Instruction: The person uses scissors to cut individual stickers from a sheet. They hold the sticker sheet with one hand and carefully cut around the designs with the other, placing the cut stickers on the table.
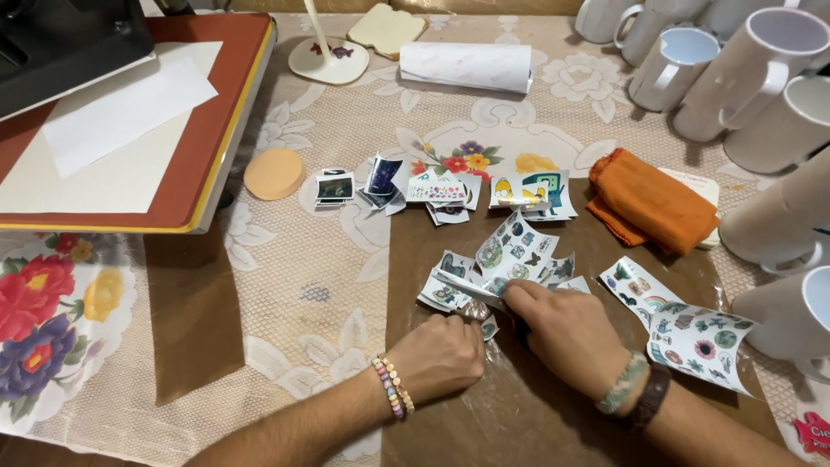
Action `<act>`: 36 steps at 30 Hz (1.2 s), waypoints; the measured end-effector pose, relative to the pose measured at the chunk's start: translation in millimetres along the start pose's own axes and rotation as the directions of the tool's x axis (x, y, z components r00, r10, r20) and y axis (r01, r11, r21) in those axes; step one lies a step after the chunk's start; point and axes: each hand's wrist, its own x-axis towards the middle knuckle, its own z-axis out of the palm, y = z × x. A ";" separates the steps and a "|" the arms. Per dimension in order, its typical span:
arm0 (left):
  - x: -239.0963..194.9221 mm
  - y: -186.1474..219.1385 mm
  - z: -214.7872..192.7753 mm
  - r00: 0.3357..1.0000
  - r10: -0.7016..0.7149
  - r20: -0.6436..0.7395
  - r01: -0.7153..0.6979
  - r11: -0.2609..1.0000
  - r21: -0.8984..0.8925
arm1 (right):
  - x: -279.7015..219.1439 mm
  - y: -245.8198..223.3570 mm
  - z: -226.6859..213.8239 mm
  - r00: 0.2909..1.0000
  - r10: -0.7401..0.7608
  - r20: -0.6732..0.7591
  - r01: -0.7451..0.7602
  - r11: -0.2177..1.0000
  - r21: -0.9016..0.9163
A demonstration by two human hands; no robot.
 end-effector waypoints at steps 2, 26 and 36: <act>-2.6 -1.0 6.1 0.991 -0.028 -0.134 0.032 0.999 0.030 | 4.9 0.6 8.2 1.000 -0.018 0.013 0.018 1.000 -0.010; -4.7 -36.9 -9.9 0.765 0.053 -0.642 0.154 0.952 0.263 | -55.2 21.1 -41.5 0.572 0.546 -0.613 0.109 0.690 0.716; -4.3 -67.6 3.3 0.879 0.038 -0.476 0.165 0.912 0.376 | -58.7 24.9 1.5 0.543 0.643 -0.540 0.153 0.557 0.816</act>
